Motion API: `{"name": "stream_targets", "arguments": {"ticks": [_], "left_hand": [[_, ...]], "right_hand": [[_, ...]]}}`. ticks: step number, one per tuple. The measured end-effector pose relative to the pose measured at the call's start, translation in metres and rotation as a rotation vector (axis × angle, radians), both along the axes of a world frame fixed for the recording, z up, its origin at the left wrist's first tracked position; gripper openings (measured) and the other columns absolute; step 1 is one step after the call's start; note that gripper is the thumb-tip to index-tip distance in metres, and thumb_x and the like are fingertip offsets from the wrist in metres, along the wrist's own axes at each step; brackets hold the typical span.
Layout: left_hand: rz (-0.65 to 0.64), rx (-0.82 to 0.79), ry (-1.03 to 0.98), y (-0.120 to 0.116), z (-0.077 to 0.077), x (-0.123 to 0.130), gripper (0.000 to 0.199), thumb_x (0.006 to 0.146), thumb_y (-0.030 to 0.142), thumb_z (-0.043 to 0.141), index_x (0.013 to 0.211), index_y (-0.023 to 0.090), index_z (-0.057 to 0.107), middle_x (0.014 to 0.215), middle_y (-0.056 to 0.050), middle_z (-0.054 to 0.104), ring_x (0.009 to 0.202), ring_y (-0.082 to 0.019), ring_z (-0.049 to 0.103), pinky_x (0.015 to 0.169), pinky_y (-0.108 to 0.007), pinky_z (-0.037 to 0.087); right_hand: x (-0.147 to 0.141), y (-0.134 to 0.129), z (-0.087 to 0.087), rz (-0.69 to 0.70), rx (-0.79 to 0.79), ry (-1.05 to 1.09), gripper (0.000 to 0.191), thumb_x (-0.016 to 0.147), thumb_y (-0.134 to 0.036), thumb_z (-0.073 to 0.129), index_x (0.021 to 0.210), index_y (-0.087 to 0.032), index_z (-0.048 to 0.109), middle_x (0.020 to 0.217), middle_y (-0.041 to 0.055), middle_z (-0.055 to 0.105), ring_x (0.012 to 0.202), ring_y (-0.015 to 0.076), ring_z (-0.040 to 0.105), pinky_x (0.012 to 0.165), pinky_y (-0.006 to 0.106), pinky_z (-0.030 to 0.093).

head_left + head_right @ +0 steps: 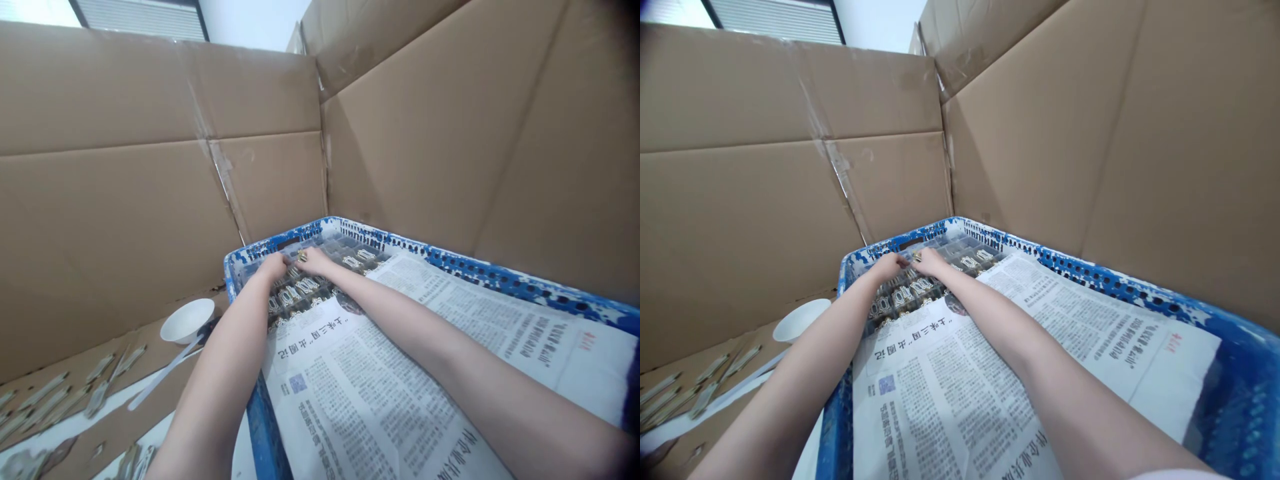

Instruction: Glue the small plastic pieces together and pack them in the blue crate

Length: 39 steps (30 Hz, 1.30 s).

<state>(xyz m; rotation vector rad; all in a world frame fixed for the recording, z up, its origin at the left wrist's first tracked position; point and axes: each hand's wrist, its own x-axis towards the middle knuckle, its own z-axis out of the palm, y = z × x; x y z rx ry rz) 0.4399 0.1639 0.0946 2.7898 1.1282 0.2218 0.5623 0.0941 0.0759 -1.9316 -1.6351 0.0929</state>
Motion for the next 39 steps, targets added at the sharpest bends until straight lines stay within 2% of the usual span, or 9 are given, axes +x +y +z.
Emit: {"name": "stream_targets", "arguments": {"ticks": [6, 11, 19, 25, 29, 31, 34, 37, 39], "left_hand": [[0.011, 0.003, 0.012, -0.002, -0.003, 0.002, 0.034, 0.062, 0.005, 0.048, 0.087, 0.018, 0.067, 0.090, -0.005, 0.067, 0.087, -0.016, 0.060, 0.075, -0.019, 0.043], [0.014, -0.008, 0.048, -0.006, -0.001, 0.006, 0.029, 0.061, 0.006, 0.051, 0.082, 0.018, 0.068, 0.088, -0.007, 0.067, 0.086, -0.018, 0.060, 0.076, -0.021, 0.043], [0.027, -0.003, 0.002, -0.008, -0.005, 0.006, 0.030, 0.065, 0.008, 0.050, 0.087, 0.018, 0.066, 0.094, -0.007, 0.065, 0.090, -0.017, 0.058, 0.080, -0.022, 0.041], [-0.028, 0.005, -0.182, -0.015, -0.005, 0.015, 0.032, 0.073, 0.011, 0.042, 0.099, 0.016, 0.062, 0.102, -0.008, 0.062, 0.096, -0.018, 0.055, 0.085, -0.025, 0.039], [-0.077, -0.039, -0.318, -0.024, -0.003, 0.023, 0.030, 0.081, 0.025, 0.038, 0.095, 0.013, 0.061, 0.092, -0.008, 0.064, 0.088, -0.017, 0.057, 0.080, -0.026, 0.041], [-0.081, -0.083, -0.378, -0.026, -0.003, 0.025, 0.030, 0.079, 0.029, 0.043, 0.098, 0.011, 0.058, 0.088, -0.008, 0.064, 0.081, -0.016, 0.058, 0.075, -0.025, 0.043], [-0.049, -0.162, -0.455, -0.024, -0.004, 0.026, 0.034, 0.073, 0.021, 0.052, 0.105, 0.010, 0.052, 0.080, -0.006, 0.064, 0.069, -0.013, 0.058, 0.066, -0.023, 0.044], [-0.008, -0.242, -0.533, -0.018, -0.005, 0.025, 0.034, 0.072, 0.013, 0.051, 0.106, 0.011, 0.050, 0.072, -0.004, 0.062, 0.058, -0.010, 0.056, 0.060, -0.022, 0.044], [0.015, -0.297, -0.585, -0.015, -0.004, 0.025, 0.033, 0.073, 0.010, 0.049, 0.105, 0.011, 0.049, 0.071, -0.003, 0.061, 0.052, -0.008, 0.054, 0.057, -0.021, 0.045]], "right_hand": [[-0.002, -0.002, 0.002, 0.060, -0.048, -0.075, 0.015, 0.069, -0.030, 0.056, 0.073, -0.016, 0.061, 0.080, 0.0067, 0.065, 0.071, 0.0155, 0.057, 0.063, 0.022, 0.040], [-0.005, -0.002, 0.000, 0.028, -0.048, -0.048, 0.014, 0.064, -0.025, 0.061, 0.074, -0.016, 0.061, 0.086, 0.0090, 0.065, 0.080, 0.0184, 0.057, 0.068, 0.023, 0.039], [0.003, 0.004, -0.004, -0.148, 0.016, 0.243, 0.024, 0.071, -0.036, 0.053, 0.076, -0.014, 0.060, 0.077, 0.0065, 0.064, 0.072, 0.0158, 0.058, 0.063, 0.022, 0.041], [0.009, 0.007, -0.001, -0.229, 0.037, 0.518, 0.021, 0.074, -0.027, 0.048, 0.079, -0.010, 0.059, 0.070, 0.0069, 0.063, 0.056, 0.0131, 0.056, 0.054, 0.023, 0.042], [0.013, 0.005, 0.001, -0.164, 0.066, 0.679, 0.016, 0.072, -0.018, 0.048, 0.081, -0.009, 0.058, 0.066, 0.0052, 0.061, 0.050, 0.0097, 0.052, 0.050, 0.021, 0.042], [0.014, 0.004, 0.002, -0.091, 0.092, 0.744, 0.016, 0.068, -0.012, 0.050, 0.081, -0.010, 0.059, 0.066, 0.0026, 0.060, 0.051, 0.0078, 0.051, 0.052, 0.019, 0.042], [0.012, 0.004, 0.004, -0.006, 0.135, 0.832, 0.015, 0.066, -0.009, 0.051, 0.079, -0.012, 0.058, 0.066, 0.0003, 0.059, 0.053, 0.0063, 0.050, 0.054, 0.018, 0.042], [0.010, 0.004, 0.005, 0.039, 0.170, 0.918, 0.007, 0.073, -0.014, 0.049, 0.077, -0.013, 0.055, 0.065, 0.0000, 0.057, 0.054, 0.0057, 0.049, 0.054, 0.017, 0.042], [0.010, 0.004, 0.005, 0.068, 0.170, 0.974, 0.009, 0.079, -0.020, 0.046, 0.076, -0.014, 0.052, 0.063, -0.0007, 0.055, 0.052, 0.0053, 0.048, 0.051, 0.016, 0.041]]}}
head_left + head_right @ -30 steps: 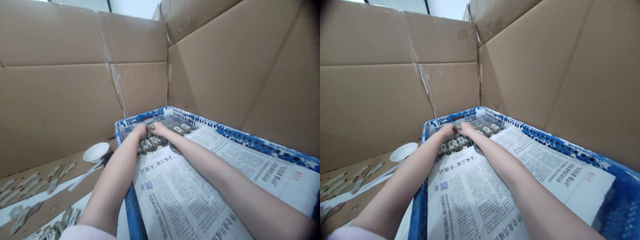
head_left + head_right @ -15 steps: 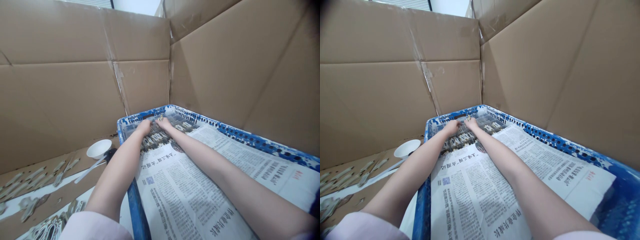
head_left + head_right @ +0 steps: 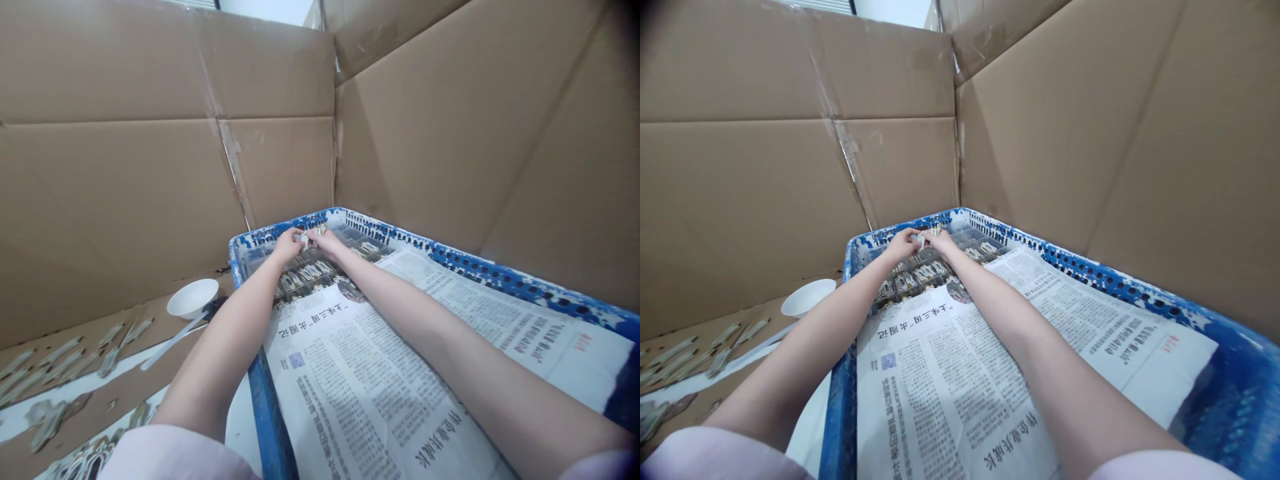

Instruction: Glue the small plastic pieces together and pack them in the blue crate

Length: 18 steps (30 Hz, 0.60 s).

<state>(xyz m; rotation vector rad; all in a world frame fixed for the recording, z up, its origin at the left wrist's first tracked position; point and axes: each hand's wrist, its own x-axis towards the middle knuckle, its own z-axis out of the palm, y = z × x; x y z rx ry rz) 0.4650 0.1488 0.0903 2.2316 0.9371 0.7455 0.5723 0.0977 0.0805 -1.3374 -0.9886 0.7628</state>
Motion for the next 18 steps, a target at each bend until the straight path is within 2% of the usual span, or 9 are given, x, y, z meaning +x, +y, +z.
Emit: {"name": "stream_targets", "arguments": {"ticks": [4, 7, 12, 18], "left_hand": [[0.031, -0.096, -0.093, 0.0004, 0.0015, 0.0011, 0.030, 0.075, 0.010, 0.047, 0.106, 0.010, 0.045, 0.076, -0.004, 0.061, 0.051, -0.007, 0.055, 0.055, -0.020, 0.045], [0.057, -0.139, -0.131, -0.0010, 0.0007, 0.0020, 0.030, 0.074, 0.009, 0.048, 0.104, 0.010, 0.046, 0.074, -0.004, 0.061, 0.050, -0.008, 0.055, 0.055, -0.021, 0.046], [0.095, -0.116, -0.150, 0.0022, -0.0020, 0.0008, 0.036, 0.066, 0.006, 0.054, 0.101, 0.011, 0.051, 0.065, -0.001, 0.059, 0.048, -0.008, 0.051, 0.057, -0.022, 0.044], [0.064, -0.151, -0.142, 0.0039, -0.0031, -0.0009, 0.032, 0.064, 0.007, 0.056, 0.096, 0.010, 0.055, 0.046, 0.004, 0.050, 0.041, -0.009, 0.047, 0.052, -0.022, 0.043]], "right_hand": [[0.0011, -0.0018, -0.0032, 0.070, -0.056, 0.092, 0.023, 0.083, -0.036, 0.044, 0.072, -0.016, 0.045, 0.049, -0.0048, 0.044, 0.039, 0.0039, 0.038, 0.036, 0.014, 0.031], [-0.0001, -0.0013, -0.0041, 0.102, -0.089, 0.147, 0.031, 0.084, -0.043, 0.037, 0.068, -0.016, 0.041, 0.045, -0.0058, 0.039, 0.034, 0.0035, 0.033, 0.033, 0.013, 0.024], [-0.0030, 0.0024, -0.0018, 0.138, -0.096, 0.224, 0.031, 0.087, -0.036, 0.027, 0.066, -0.017, 0.039, 0.045, -0.0058, 0.037, 0.033, 0.0040, 0.031, 0.033, 0.015, 0.024], [-0.0037, 0.0020, -0.0016, 0.169, -0.092, 0.244, 0.026, 0.086, -0.032, 0.029, 0.068, -0.017, 0.042, 0.046, -0.0053, 0.039, 0.037, 0.0056, 0.035, 0.036, 0.016, 0.028]]}}
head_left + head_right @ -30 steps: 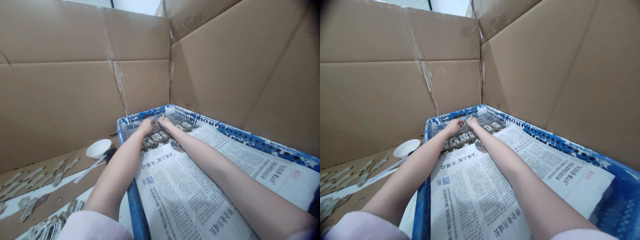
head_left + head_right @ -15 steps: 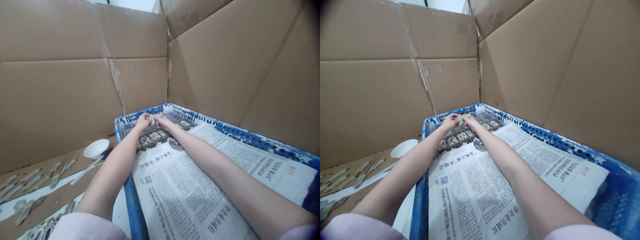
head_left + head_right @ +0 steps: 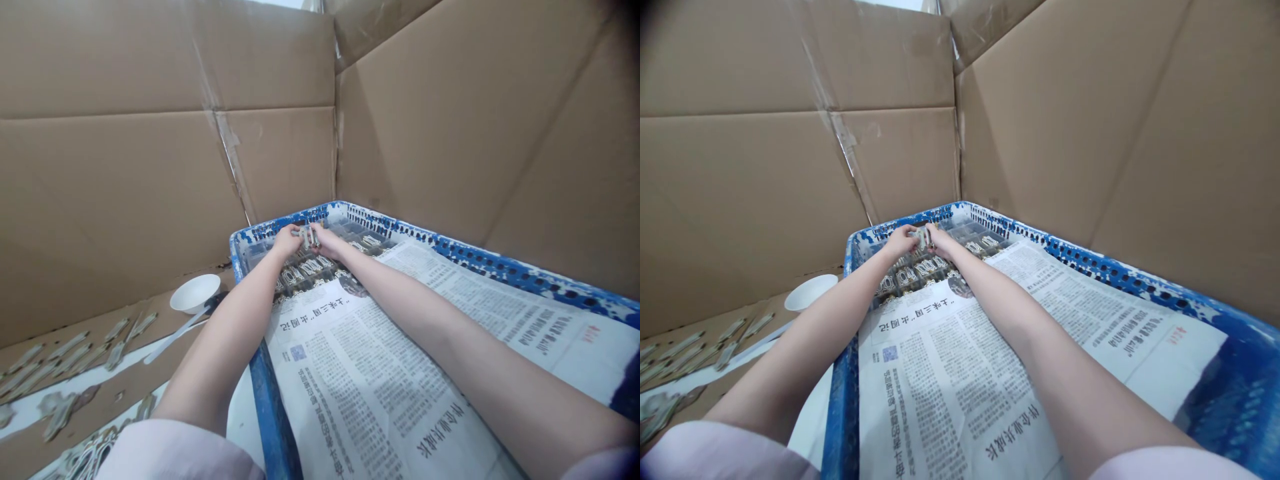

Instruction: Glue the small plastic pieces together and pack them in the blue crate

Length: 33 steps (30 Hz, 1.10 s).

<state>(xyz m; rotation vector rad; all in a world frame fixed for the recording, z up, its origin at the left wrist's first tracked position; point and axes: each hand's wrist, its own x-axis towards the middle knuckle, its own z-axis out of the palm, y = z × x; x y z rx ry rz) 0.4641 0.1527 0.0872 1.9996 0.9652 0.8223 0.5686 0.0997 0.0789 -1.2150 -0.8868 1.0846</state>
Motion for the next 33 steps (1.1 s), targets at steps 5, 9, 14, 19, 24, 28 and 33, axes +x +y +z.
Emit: {"name": "stream_targets", "arguments": {"ticks": [5, 9, 14, 19, 24, 28, 33], "left_hand": [[-0.141, -0.095, -0.051, -0.005, 0.003, -0.002, 0.036, 0.070, 0.010, 0.054, 0.106, 0.009, 0.048, 0.048, 0.003, 0.053, 0.044, -0.010, 0.053, 0.053, -0.023, 0.046], [-0.213, -0.158, -0.088, -0.009, 0.005, -0.004, 0.037, 0.075, 0.007, 0.050, 0.111, 0.007, 0.043, 0.052, 0.002, 0.055, 0.048, -0.010, 0.056, 0.057, -0.025, 0.048], [-0.256, -0.192, -0.080, -0.009, 0.007, -0.008, 0.046, 0.075, 0.004, 0.049, 0.119, 0.007, 0.037, 0.050, 0.003, 0.054, 0.048, -0.010, 0.056, 0.057, -0.026, 0.048], [-0.316, -0.166, -0.005, -0.007, 0.007, -0.012, 0.027, 0.075, 0.011, 0.052, 0.102, 0.009, 0.050, 0.053, 0.000, 0.056, 0.045, -0.009, 0.053, 0.050, -0.023, 0.045], [-0.255, -0.080, 0.023, -0.006, 0.006, -0.007, 0.011, 0.073, 0.019, 0.055, 0.081, 0.011, 0.054, 0.042, 0.005, 0.047, 0.037, -0.007, 0.044, 0.042, -0.019, 0.037], [-0.230, -0.050, 0.051, -0.009, 0.008, -0.005, 0.014, 0.071, 0.022, 0.055, 0.061, 0.013, 0.051, 0.038, 0.005, 0.043, 0.034, -0.006, 0.039, 0.039, -0.019, 0.032], [-0.209, -0.017, 0.076, -0.007, 0.008, -0.008, 0.027, 0.069, 0.033, 0.057, 0.051, 0.015, 0.048, 0.036, 0.004, 0.041, 0.033, -0.006, 0.036, 0.039, -0.020, 0.029]], "right_hand": [[-0.002, -0.001, -0.001, 0.016, 0.013, -0.053, 0.015, 0.084, -0.024, 0.037, 0.074, -0.016, 0.045, 0.052, -0.0036, 0.047, 0.046, 0.0067, 0.044, 0.040, 0.015, 0.031], [-0.002, -0.004, -0.003, 0.073, 0.035, -0.111, 0.017, 0.084, -0.021, 0.039, 0.070, -0.015, 0.047, 0.054, -0.0023, 0.049, 0.048, 0.0060, 0.046, 0.040, 0.014, 0.030], [0.002, -0.009, -0.006, 0.141, 0.065, -0.190, 0.030, 0.087, -0.030, 0.037, 0.064, -0.013, 0.048, 0.052, -0.0009, 0.049, 0.043, 0.0039, 0.040, 0.038, 0.014, 0.028], [0.009, -0.010, -0.009, 0.178, 0.048, -0.230, 0.027, 0.085, -0.034, 0.041, 0.071, -0.013, 0.050, 0.054, -0.0004, 0.050, 0.038, 0.0037, 0.038, 0.033, 0.014, 0.025], [0.009, -0.011, -0.008, 0.152, 0.013, -0.212, 0.030, 0.086, -0.041, 0.036, 0.076, -0.015, 0.047, 0.048, -0.0050, 0.041, 0.031, 0.0019, 0.028, 0.029, 0.014, 0.015], [0.009, -0.008, -0.007, 0.071, -0.022, -0.174, 0.033, 0.087, -0.043, 0.029, 0.073, -0.016, 0.041, 0.045, -0.0079, 0.030, 0.030, 0.0019, 0.025, 0.029, 0.013, 0.014], [0.011, -0.003, -0.006, 0.031, -0.051, -0.149, 0.018, 0.085, -0.027, 0.034, 0.074, -0.015, 0.042, 0.047, -0.0057, 0.034, 0.033, 0.0038, 0.032, 0.029, 0.013, 0.017]]}}
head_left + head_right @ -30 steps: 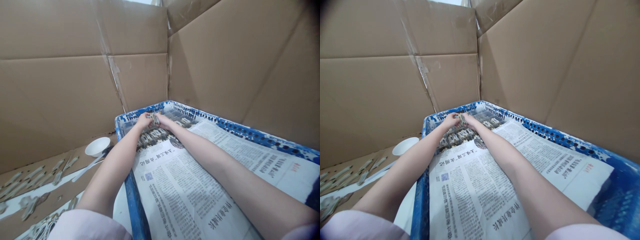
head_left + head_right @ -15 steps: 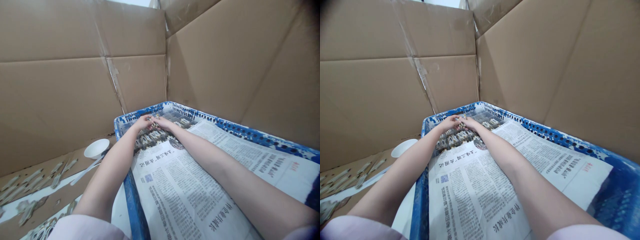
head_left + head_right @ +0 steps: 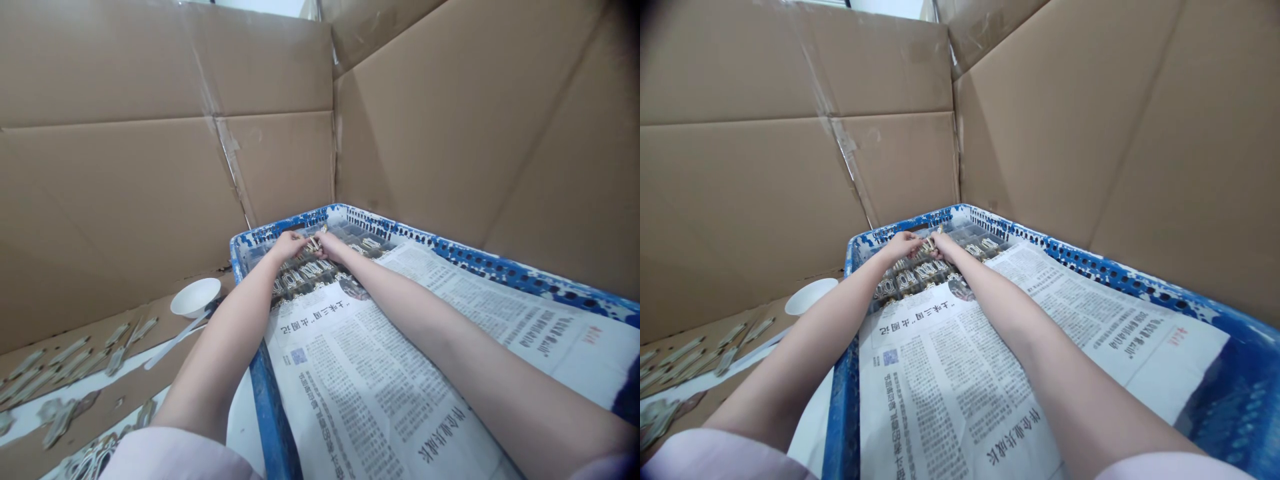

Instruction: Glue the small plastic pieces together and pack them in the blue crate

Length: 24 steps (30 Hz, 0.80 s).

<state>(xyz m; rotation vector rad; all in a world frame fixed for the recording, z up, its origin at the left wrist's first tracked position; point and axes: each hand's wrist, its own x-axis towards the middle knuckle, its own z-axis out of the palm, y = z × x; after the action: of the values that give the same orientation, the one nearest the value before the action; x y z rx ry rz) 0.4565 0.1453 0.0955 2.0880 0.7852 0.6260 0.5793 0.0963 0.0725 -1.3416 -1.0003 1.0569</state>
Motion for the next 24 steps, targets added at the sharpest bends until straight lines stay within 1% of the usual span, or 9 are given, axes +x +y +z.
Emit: {"name": "stream_targets", "arguments": {"ticks": [2, 4, 7, 10, 12, 14, 17, 20, 24], "left_hand": [[0.004, 0.014, 0.008, 0.003, -0.001, -0.001, 0.028, 0.068, 0.033, 0.057, 0.050, 0.015, 0.047, 0.035, 0.004, 0.041, 0.033, -0.006, 0.035, 0.039, -0.020, 0.029], [0.012, 0.030, 0.010, 0.006, -0.003, -0.001, 0.025, 0.068, 0.030, 0.056, 0.049, 0.015, 0.047, 0.035, 0.004, 0.041, 0.033, -0.006, 0.035, 0.040, -0.020, 0.028], [0.041, 0.054, -0.001, 0.010, -0.005, -0.001, 0.019, 0.067, 0.023, 0.053, 0.050, 0.015, 0.047, 0.035, 0.004, 0.041, 0.034, -0.006, 0.034, 0.041, -0.020, 0.029], [0.060, 0.068, -0.009, 0.012, -0.005, -0.002, 0.016, 0.066, 0.020, 0.051, 0.051, 0.016, 0.047, 0.036, 0.005, 0.041, 0.034, -0.006, 0.034, 0.042, -0.020, 0.029], [0.056, 0.074, -0.006, 0.012, -0.005, -0.003, 0.018, 0.066, 0.019, 0.050, 0.049, 0.016, 0.046, 0.037, 0.004, 0.041, 0.034, -0.006, 0.034, 0.042, -0.020, 0.029], [0.053, 0.074, 0.002, 0.012, -0.005, -0.003, 0.019, 0.066, 0.019, 0.050, 0.048, 0.015, 0.046, 0.037, 0.004, 0.041, 0.034, -0.006, 0.035, 0.042, -0.020, 0.029], [0.058, 0.067, 0.015, 0.013, -0.006, -0.002, 0.013, 0.066, 0.019, 0.052, 0.054, 0.014, 0.049, 0.037, 0.004, 0.041, 0.034, -0.007, 0.036, 0.042, -0.020, 0.028], [0.050, 0.054, 0.019, 0.016, -0.009, 0.000, 0.008, 0.067, 0.020, 0.054, 0.064, 0.013, 0.053, 0.038, 0.004, 0.044, 0.035, -0.007, 0.039, 0.042, -0.020, 0.029], [0.029, 0.027, 0.007, 0.019, -0.013, 0.003, 0.011, 0.070, 0.021, 0.056, 0.077, 0.013, 0.053, 0.041, 0.004, 0.047, 0.038, -0.008, 0.042, 0.043, -0.020, 0.033]], "right_hand": [[-0.001, -0.001, 0.001, -0.003, 0.004, -0.002, 0.010, 0.081, -0.021, 0.040, 0.074, -0.015, 0.044, 0.047, -0.0056, 0.035, 0.034, 0.0037, 0.033, 0.029, 0.013, 0.017], [-0.003, -0.003, 0.002, 0.002, 0.017, -0.006, 0.005, 0.078, -0.017, 0.042, 0.076, -0.015, 0.046, 0.048, -0.0056, 0.036, 0.034, 0.0033, 0.034, 0.030, 0.012, 0.020], [-0.005, -0.007, 0.004, 0.000, 0.046, -0.012, 0.009, 0.079, -0.016, 0.038, 0.083, -0.019, 0.045, 0.052, -0.0062, 0.038, 0.035, 0.0034, 0.035, 0.031, 0.012, 0.022], [-0.006, -0.009, 0.005, -0.012, 0.065, -0.020, 0.011, 0.080, -0.018, 0.037, 0.089, -0.022, 0.044, 0.055, -0.0067, 0.040, 0.034, 0.0024, 0.032, 0.031, 0.011, 0.019], [-0.005, -0.008, 0.004, -0.018, 0.065, -0.020, 0.013, 0.080, -0.016, 0.039, 0.090, -0.021, 0.044, 0.055, -0.0070, 0.039, 0.034, 0.0015, 0.029, 0.031, 0.011, 0.017], [-0.003, -0.006, 0.003, -0.019, 0.055, -0.013, 0.012, 0.080, -0.013, 0.038, 0.088, -0.018, 0.045, 0.054, -0.0069, 0.038, 0.034, 0.0011, 0.027, 0.032, 0.011, 0.016], [-0.002, -0.004, 0.002, 0.003, 0.041, -0.008, 0.009, 0.080, -0.010, 0.036, 0.077, -0.015, 0.044, 0.054, -0.0057, 0.038, 0.035, 0.0005, 0.026, 0.033, 0.012, 0.016], [-0.004, -0.005, 0.002, 0.015, 0.029, -0.030, 0.012, 0.080, -0.011, 0.038, 0.069, -0.015, 0.041, 0.049, -0.0071, 0.033, 0.034, 0.0010, 0.024, 0.033, 0.013, 0.015], [-0.007, -0.009, 0.005, 0.020, 0.021, -0.094, 0.015, 0.082, -0.018, 0.042, 0.067, -0.018, 0.038, 0.043, -0.0092, 0.026, 0.031, 0.0023, 0.021, 0.033, 0.014, 0.012]]}}
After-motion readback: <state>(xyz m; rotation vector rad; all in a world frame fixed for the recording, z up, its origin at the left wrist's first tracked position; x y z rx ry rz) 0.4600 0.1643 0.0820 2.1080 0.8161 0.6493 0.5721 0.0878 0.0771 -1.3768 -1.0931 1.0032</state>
